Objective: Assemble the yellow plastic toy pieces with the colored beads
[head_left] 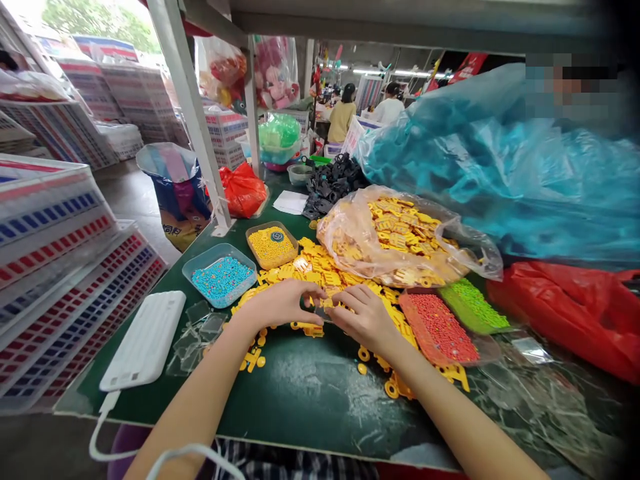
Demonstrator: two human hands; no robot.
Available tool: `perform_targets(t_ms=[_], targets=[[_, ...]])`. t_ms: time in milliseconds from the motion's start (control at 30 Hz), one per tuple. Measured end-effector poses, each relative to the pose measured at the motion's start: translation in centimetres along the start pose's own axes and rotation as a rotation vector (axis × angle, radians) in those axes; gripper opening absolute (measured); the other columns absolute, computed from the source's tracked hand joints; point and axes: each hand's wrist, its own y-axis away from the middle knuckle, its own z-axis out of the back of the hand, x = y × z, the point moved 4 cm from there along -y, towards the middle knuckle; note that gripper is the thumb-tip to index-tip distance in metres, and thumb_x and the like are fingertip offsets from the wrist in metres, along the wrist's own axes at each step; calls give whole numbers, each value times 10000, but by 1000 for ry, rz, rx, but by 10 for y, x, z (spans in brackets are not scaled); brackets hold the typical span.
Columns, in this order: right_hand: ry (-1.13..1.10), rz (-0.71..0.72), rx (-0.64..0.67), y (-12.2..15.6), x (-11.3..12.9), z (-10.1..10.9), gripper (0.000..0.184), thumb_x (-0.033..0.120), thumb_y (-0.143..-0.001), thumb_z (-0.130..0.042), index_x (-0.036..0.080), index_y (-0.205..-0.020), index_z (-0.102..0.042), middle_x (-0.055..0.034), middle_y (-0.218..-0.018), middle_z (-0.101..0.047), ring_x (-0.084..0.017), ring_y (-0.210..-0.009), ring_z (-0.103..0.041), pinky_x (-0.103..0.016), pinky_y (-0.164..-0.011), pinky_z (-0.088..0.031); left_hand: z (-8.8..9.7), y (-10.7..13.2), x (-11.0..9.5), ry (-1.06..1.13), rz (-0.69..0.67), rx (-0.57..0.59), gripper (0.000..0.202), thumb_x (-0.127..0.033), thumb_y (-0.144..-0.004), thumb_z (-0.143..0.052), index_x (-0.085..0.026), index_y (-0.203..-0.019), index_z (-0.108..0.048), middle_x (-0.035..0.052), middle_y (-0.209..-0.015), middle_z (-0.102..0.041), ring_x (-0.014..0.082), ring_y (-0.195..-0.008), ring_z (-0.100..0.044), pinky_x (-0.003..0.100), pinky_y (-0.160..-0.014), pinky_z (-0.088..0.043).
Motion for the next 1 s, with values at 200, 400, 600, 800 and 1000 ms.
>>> perform_targets(t_ms=[200, 400, 600, 800, 1000], targets=[[-157, -215, 275, 17, -6, -7, 282, 283, -846, -666, 178, -1103, -617, -82, -1080, -651, -235, -985, -553, -372, -819, -449, -4, 4, 1, -125, 178, 89, 432, -446, -698, -749, -175, -1024, -664, 37, -933, -701, 195, -818, -629, 263, -694, -446], [-292, -298, 417, 23, -1, -16, 387, 449, -823, -687, 167, -1085, -639, -94, -1022, -629, -251, -983, -544, -413, -826, -476, -10, 1, -4, -250, 212, 139, 393, -389, -684, -775, -177, -1005, -690, 58, -1068, -700, 248, -999, -621, 295, -829, -454], [-343, -314, 428, 24, 0, -21, 289, 386, -864, -642, 172, -1057, -636, -89, -1018, -612, -248, -974, -524, -418, -833, -465, -14, -3, -1, -305, 186, 126, 414, -426, -673, -776, -179, -992, -683, 66, -1039, -702, 253, -957, -629, 299, -782, -459], [-331, -322, 431, 25, 1, -22, 288, 380, -855, -656, 170, -1052, -639, -94, -1006, -608, -251, -973, -516, -413, -833, -456, -19, -5, 3, -346, 196, 142, 419, -408, -661, -801, -186, -992, -673, 56, -1000, -687, 256, -937, -621, 297, -756, -441], [-342, -368, 423, 25, 1, -24, 299, 387, -827, -696, 163, -1022, -667, -83, -974, -608, -239, -937, -514, -395, -812, -460, -16, -3, 3, -329, 234, 165, 441, -388, -691, -791, -188, -1068, -679, 67, -1091, -691, 266, -1006, -622, 319, -824, -454]])
